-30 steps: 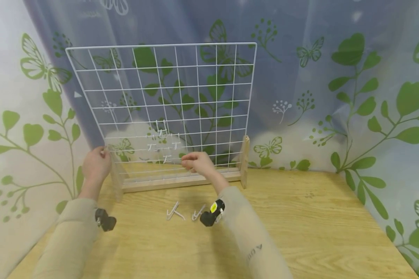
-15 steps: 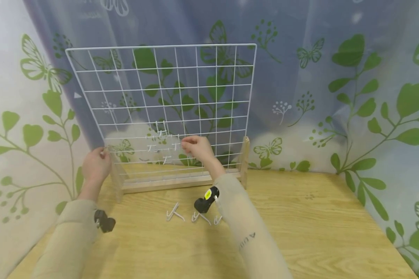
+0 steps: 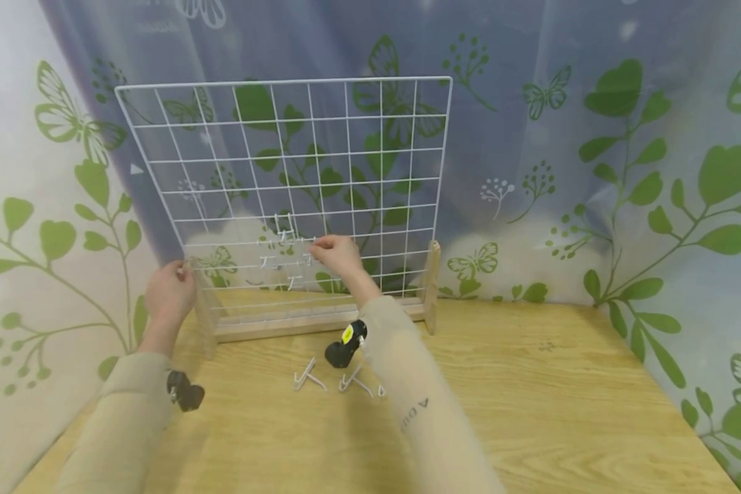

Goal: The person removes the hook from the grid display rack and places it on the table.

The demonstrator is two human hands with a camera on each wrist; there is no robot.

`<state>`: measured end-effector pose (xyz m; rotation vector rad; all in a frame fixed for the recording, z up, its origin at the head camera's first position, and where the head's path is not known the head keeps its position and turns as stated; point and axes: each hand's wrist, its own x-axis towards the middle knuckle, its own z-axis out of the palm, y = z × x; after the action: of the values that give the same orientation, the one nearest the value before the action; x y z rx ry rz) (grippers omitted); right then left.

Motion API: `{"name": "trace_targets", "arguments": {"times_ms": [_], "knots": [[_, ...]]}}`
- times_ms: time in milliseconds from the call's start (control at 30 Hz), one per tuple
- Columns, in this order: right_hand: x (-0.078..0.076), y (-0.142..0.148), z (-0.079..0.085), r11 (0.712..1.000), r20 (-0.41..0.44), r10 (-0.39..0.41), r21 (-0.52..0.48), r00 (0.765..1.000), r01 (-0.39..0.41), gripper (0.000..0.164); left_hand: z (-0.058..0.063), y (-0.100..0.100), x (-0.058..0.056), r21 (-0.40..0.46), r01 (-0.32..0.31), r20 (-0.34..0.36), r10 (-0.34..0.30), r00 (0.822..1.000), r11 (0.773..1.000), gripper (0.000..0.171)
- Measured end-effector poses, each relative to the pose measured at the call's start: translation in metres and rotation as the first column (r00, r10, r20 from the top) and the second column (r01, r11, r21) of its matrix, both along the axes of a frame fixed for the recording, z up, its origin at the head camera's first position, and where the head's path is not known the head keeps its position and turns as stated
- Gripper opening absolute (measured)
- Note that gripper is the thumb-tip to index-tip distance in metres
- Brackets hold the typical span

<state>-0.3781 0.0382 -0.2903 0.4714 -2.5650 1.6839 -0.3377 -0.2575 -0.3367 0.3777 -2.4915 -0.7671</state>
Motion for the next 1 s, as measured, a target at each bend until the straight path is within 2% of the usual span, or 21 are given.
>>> {"name": "trace_targets", "arguments": {"times_ms": [267,500,800,1000], "knots": [[0.000,-0.011,-0.003,0.999,0.027,-0.012,0.037,1.000,0.011,0.029,0.001,-0.001,0.000,0.006,-0.002,-0.003,0.002,1.000,1.000,0.046],[0.002,-0.009,-0.007,0.999,0.119,0.019,-0.033,0.993,-0.015,0.031,-0.001,-0.001,0.002,0.008,0.010,0.011,-0.010,1.000,1.000,0.046],[0.005,-0.015,-0.004,0.997,0.159,0.055,-0.069,0.986,-0.044,0.033,-0.002,0.001,0.001,0.017,-0.004,0.016,0.003,1.000,1.000,0.047],[0.003,-0.016,-0.001,0.991,0.231,0.031,-0.135,0.973,0.000,0.031,0.002,0.001,0.002,0.055,0.012,0.026,-0.014,1.000,0.998,0.047]]}}
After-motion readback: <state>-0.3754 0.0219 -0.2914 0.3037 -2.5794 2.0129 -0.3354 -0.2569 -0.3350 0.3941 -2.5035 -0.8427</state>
